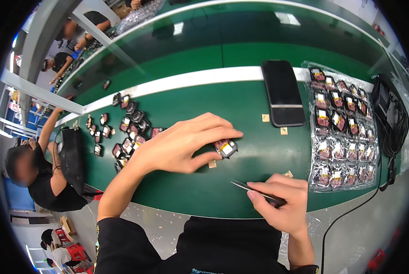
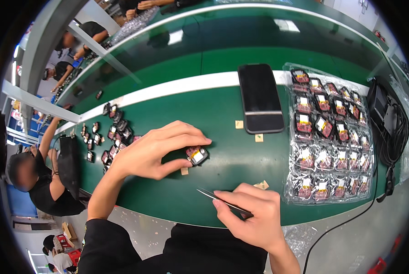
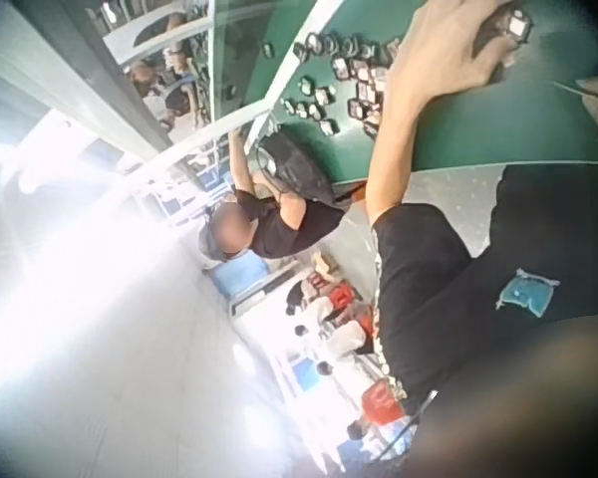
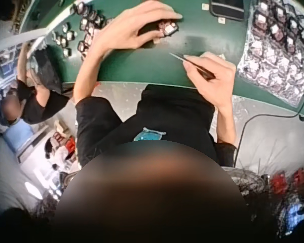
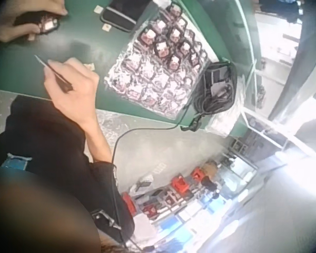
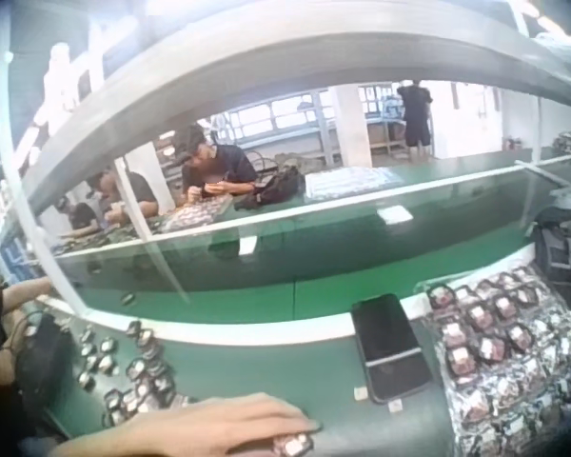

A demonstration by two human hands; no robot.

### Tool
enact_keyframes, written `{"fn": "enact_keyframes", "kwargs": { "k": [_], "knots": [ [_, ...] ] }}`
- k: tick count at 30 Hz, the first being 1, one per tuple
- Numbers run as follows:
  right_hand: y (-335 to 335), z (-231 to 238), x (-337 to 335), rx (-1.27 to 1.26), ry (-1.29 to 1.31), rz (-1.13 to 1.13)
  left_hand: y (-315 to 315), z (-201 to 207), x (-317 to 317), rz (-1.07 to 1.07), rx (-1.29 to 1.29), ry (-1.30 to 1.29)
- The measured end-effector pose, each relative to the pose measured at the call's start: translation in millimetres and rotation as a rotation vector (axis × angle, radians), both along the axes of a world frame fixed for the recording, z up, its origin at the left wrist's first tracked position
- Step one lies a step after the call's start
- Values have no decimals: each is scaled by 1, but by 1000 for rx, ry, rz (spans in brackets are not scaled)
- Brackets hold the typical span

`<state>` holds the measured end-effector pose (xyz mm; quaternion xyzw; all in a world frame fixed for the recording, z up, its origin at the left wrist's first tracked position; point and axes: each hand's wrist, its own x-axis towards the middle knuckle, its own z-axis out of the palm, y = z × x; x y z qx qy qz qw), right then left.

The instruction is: Assembling internal components of smartwatches using tweezers at a factory workstation.

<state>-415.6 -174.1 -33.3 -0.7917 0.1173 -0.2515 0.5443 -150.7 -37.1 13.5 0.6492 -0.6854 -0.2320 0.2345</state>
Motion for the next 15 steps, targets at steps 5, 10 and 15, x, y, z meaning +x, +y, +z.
{"fn": "enact_keyframes", "kwargs": {
  "k": [5,10,15],
  "knots": [
    [1,0,1,4,0,-11,11,-12,-11,101,-212,-11],
    [-5,0,2,-29,-14,-40,9,-18,-23,207,-190,-170],
    [-4,-3,3,-39,-50,-75,9,-25,-33,250,-251,-333]
  ]
}}
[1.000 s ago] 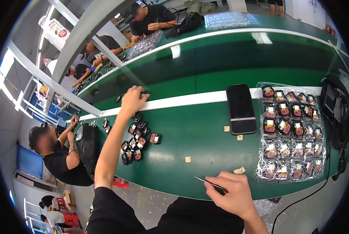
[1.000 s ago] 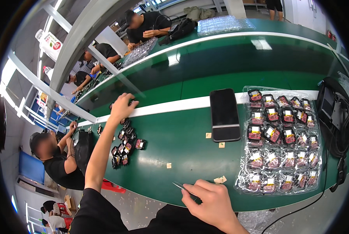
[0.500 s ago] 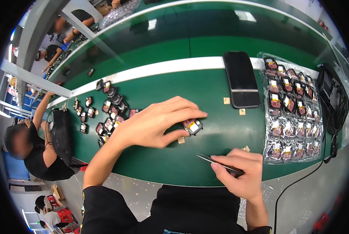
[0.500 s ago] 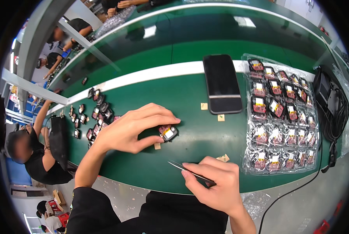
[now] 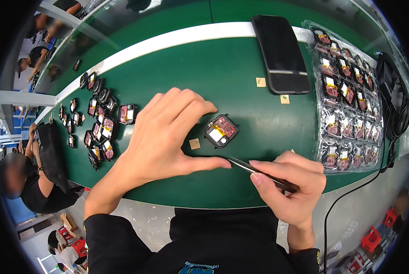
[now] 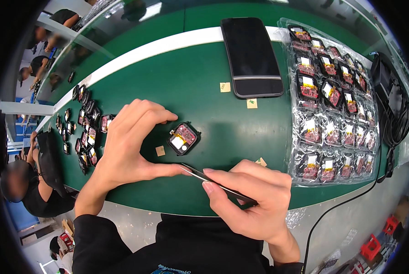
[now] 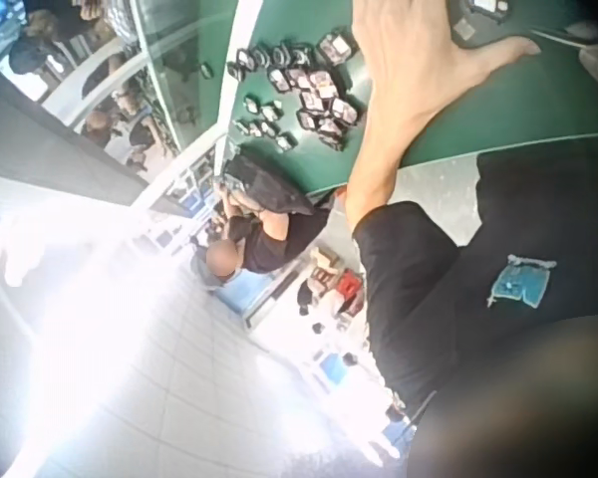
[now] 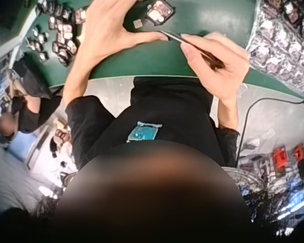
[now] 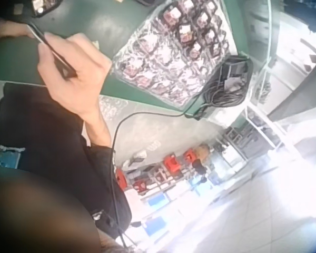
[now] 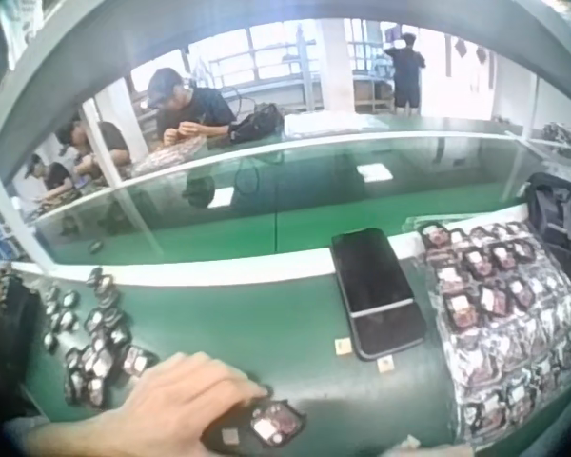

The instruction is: Assembling internal components of smartwatches using tweezers at a factory workstation.

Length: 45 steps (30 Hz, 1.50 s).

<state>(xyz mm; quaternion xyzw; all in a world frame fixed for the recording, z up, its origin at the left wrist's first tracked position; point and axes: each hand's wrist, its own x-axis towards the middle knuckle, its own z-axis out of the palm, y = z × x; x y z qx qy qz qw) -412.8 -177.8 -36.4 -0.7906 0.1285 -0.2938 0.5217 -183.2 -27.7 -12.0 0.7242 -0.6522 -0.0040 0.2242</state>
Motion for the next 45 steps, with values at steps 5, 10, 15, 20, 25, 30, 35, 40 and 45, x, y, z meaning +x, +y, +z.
{"fn": "enact_keyframes", "kwargs": {
  "k": [5,10,15,20,25,30,35,40,45],
  "knots": [
    [0,-1,0,-8,17,-20,-2,-7,0,34,-21,29],
    [0,-1,1,-7,20,-42,-1,-5,3,-18,14,86],
    [0,-2,1,-1,22,-76,4,-1,3,-190,113,318],
    [1,-2,4,-66,115,-52,4,-4,7,-232,176,371],
    [3,1,7,-44,198,-30,3,-5,7,-212,163,362],
    [4,1,8,-90,200,-37,2,-6,8,-230,146,352],
    [2,4,6,-112,212,-27,2,-7,9,-250,113,344],
    [6,-1,5,-172,181,-73,1,-6,6,-184,127,352],
    [7,-13,7,-299,43,-76,2,-6,6,-195,114,344]
  ]
}}
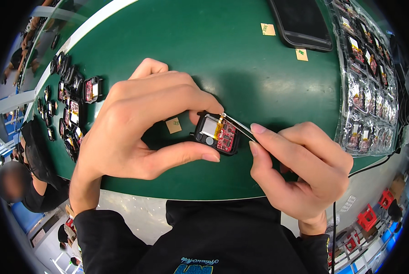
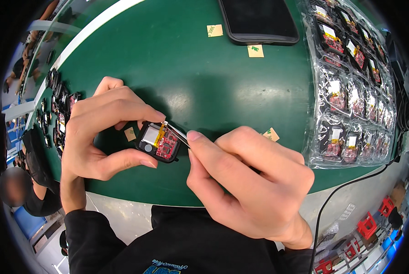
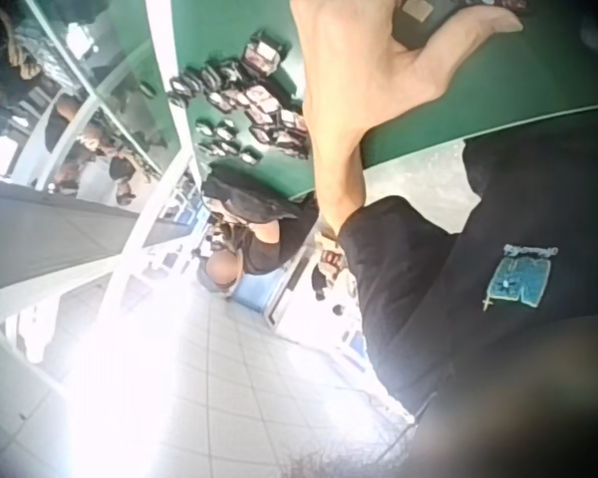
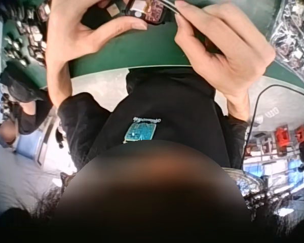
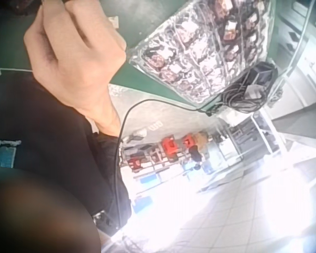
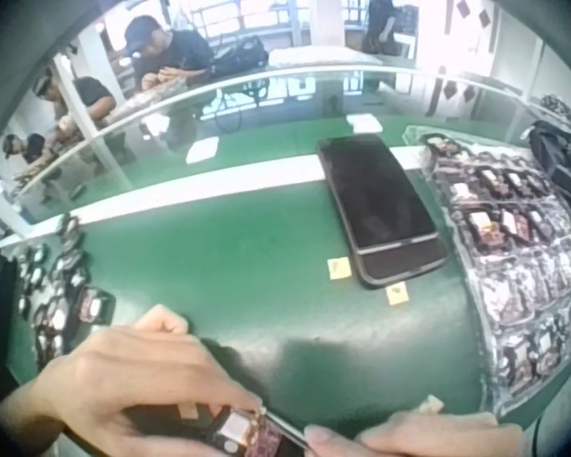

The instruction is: Assembling internal components of smartwatches using tweezers at a factory workstation.

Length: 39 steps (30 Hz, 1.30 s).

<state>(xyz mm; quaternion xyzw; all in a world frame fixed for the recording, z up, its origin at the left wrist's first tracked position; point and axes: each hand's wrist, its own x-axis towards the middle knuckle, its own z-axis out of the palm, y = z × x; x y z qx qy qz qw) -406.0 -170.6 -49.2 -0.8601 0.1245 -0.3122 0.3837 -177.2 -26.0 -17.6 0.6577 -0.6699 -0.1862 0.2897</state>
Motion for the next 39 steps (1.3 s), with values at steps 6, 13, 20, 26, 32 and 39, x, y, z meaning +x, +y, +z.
{"fn": "enact_keyframes", "kwargs": {
  "k": [6,13,20,26,32,39],
  "knots": [
    [-1,5,1,-12,58,27,-3,-3,6,-47,15,2],
    [-3,13,1,156,129,38,0,1,19,-111,91,76],
    [-5,13,1,156,158,61,-2,-4,17,-129,29,85],
    [-6,12,1,156,164,77,-3,-2,13,-119,29,52],
    [-2,13,-1,160,154,56,-2,1,14,-180,27,11],
    [-6,13,0,150,130,63,-5,2,18,-169,36,22]
  ]
}}
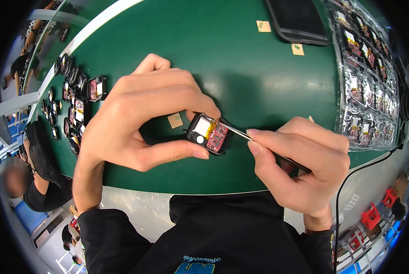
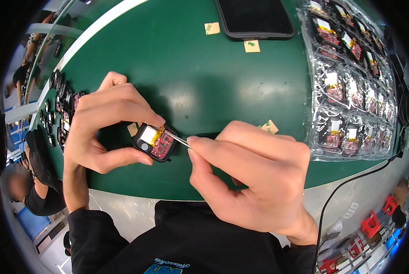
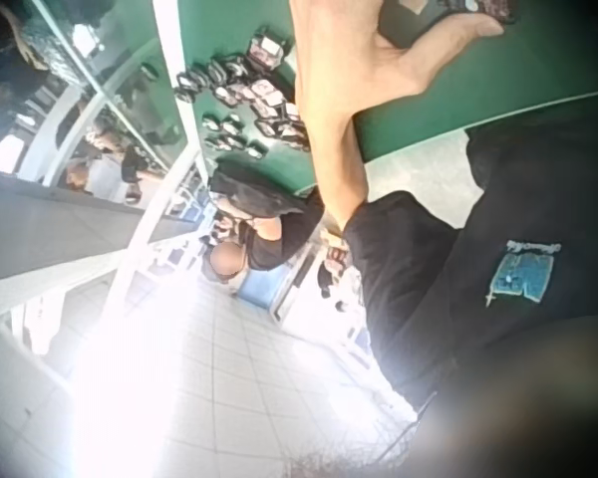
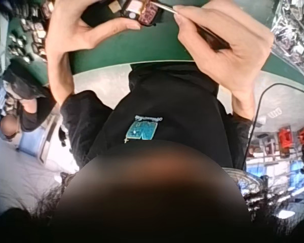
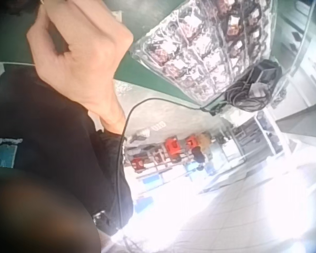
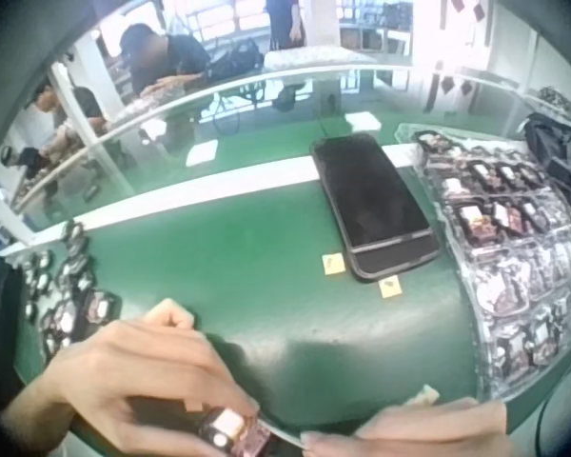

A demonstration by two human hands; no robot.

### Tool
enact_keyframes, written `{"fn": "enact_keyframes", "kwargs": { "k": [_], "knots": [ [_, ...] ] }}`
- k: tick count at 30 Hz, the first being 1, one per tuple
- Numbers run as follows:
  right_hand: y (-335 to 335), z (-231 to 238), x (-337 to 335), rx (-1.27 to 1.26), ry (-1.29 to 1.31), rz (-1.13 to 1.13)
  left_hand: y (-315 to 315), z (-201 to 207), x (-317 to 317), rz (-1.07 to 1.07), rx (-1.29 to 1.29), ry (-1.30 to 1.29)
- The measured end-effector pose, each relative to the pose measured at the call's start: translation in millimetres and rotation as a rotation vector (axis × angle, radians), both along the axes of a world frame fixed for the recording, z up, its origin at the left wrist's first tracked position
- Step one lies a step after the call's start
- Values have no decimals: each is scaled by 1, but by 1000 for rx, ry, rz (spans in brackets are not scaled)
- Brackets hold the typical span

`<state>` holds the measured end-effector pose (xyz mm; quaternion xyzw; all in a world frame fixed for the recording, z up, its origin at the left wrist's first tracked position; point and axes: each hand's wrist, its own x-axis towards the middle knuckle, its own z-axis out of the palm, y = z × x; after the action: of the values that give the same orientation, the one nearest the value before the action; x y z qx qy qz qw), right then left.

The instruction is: Assembling internal components of smartwatches using tweezers at a factory workstation.

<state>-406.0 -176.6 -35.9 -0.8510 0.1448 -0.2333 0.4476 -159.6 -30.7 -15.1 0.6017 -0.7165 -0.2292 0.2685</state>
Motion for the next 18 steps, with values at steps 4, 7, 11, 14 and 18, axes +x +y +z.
{"fn": "enact_keyframes", "kwargs": {
  "k": [4,7,11,14,18],
  "knots": [
    [-6,4,-8,56,-88,-28,-6,7,-8,27,17,-31],
    [-2,9,-11,220,-183,72,-2,11,-11,13,16,-45],
    [0,-6,-15,318,-266,149,-8,14,-10,156,59,75],
    [3,-8,-15,325,-274,171,-31,26,7,213,-109,151],
    [0,-14,-16,301,-246,165,-148,56,-15,123,-193,285]
  ]
}}
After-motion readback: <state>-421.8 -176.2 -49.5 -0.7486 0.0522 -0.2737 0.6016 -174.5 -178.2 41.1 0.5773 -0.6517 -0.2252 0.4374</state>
